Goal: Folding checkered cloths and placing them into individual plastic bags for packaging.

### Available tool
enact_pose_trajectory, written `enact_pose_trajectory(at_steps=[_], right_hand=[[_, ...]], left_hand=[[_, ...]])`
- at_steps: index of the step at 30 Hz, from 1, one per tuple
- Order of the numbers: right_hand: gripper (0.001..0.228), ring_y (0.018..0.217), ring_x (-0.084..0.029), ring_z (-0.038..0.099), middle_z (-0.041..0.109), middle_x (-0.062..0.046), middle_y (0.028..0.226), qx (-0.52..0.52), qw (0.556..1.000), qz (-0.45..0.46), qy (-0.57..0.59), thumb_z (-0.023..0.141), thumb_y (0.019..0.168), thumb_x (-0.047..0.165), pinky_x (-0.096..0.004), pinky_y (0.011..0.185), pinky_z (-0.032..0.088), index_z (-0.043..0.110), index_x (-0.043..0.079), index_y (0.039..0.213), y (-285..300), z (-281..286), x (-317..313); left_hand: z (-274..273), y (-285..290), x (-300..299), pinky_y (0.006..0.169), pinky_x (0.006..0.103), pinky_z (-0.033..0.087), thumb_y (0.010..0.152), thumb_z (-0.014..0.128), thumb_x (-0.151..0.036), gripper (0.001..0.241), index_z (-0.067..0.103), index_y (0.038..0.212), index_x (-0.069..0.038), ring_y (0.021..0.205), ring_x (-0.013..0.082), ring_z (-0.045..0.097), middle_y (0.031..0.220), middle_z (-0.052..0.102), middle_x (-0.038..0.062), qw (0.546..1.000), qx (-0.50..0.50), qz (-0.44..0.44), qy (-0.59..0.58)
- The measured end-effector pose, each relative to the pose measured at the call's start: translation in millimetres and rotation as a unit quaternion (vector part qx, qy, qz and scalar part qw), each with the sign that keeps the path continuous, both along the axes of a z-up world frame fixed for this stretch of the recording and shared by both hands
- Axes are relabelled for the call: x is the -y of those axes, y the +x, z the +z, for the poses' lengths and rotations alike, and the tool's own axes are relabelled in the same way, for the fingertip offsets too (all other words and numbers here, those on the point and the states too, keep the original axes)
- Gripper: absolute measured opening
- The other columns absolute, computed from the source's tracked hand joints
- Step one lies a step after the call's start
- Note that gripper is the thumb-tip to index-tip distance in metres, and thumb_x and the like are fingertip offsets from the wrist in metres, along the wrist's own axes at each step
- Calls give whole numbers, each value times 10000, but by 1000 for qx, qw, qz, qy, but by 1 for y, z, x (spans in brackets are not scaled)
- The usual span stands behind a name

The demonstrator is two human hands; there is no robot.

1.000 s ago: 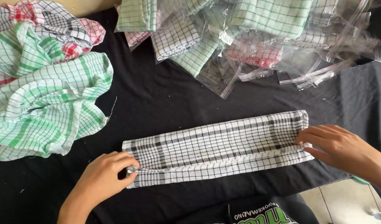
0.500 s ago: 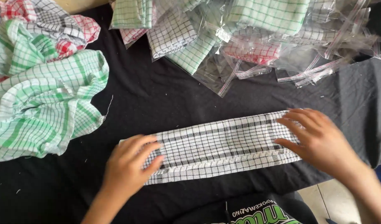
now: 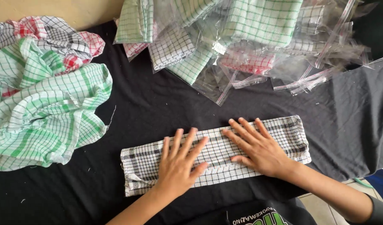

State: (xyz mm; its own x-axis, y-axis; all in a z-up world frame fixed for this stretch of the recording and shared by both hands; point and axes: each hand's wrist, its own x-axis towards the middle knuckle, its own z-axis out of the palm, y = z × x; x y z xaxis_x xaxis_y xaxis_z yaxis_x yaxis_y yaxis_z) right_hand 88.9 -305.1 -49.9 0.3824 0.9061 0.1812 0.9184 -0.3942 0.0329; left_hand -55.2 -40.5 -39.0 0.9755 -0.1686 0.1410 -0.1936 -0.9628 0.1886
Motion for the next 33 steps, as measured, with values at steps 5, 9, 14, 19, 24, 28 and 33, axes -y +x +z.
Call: enact_pose_trajectory(at_steps=[5,9,14,19,24,28,33], right_hand=[[805,1582,-274,226,265,-92,1709,-44,992,-119,14,372,964,638,-449,1304,16,283,205,1636,26,-18,44],[657,1556,-330,268,306,-170,1678,-179,964,-190,44,462,1004,446,-526,1243,210,387,99,1557,33,2,56],[201,1198,-404,626,569,-275,1417,-173,966,-144,128,596,948,82,-522,1085,456,467,10,1085,43,11,60],[299,1083,-325,669,641,-139,1203,-100,977,-183,47,650,946,257,-486,1021,510,648,79,1187,56,9,74],[277,1194,-345,634,583,-137,1349,-65,980,-187,31,683,924,293,-519,1046,514,647,117,1135,61,15,81],[352,1271,-382,588,557,-193,1459,-80,974,-206,42,645,939,348,-537,1151,412,623,88,1175,62,12,83],[169,1299,-344,581,530,-172,1497,-51,973,-217,64,634,985,228,-643,1256,315,614,96,1089,57,17,69]], left_hand=[[-2,-25,-50,1194,568,206,1039,270,-587,667,235,1642,-304,1530,364,248,1693,266,58,983,-38,175,51],[9,-38,-74,1083,548,441,1035,462,-346,508,492,1498,-139,1406,410,477,1551,466,149,978,35,205,5],[9,-43,-119,881,424,471,884,732,-347,238,592,924,-159,897,249,603,905,648,-13,971,-3,218,-96],[53,-39,-124,931,370,506,862,725,-448,339,641,1087,-208,1058,169,642,1014,721,-32,911,-221,297,-182],[79,-44,-127,831,273,544,913,687,-319,262,760,1111,-165,900,110,733,992,812,-34,779,-339,404,-339],[82,-54,-115,903,283,527,881,725,-338,343,732,1162,-142,953,128,709,1002,762,11,737,-309,485,-355],[61,-63,-125,530,288,482,951,668,-253,219,725,929,-43,566,125,628,677,718,39,828,-189,395,-349]])
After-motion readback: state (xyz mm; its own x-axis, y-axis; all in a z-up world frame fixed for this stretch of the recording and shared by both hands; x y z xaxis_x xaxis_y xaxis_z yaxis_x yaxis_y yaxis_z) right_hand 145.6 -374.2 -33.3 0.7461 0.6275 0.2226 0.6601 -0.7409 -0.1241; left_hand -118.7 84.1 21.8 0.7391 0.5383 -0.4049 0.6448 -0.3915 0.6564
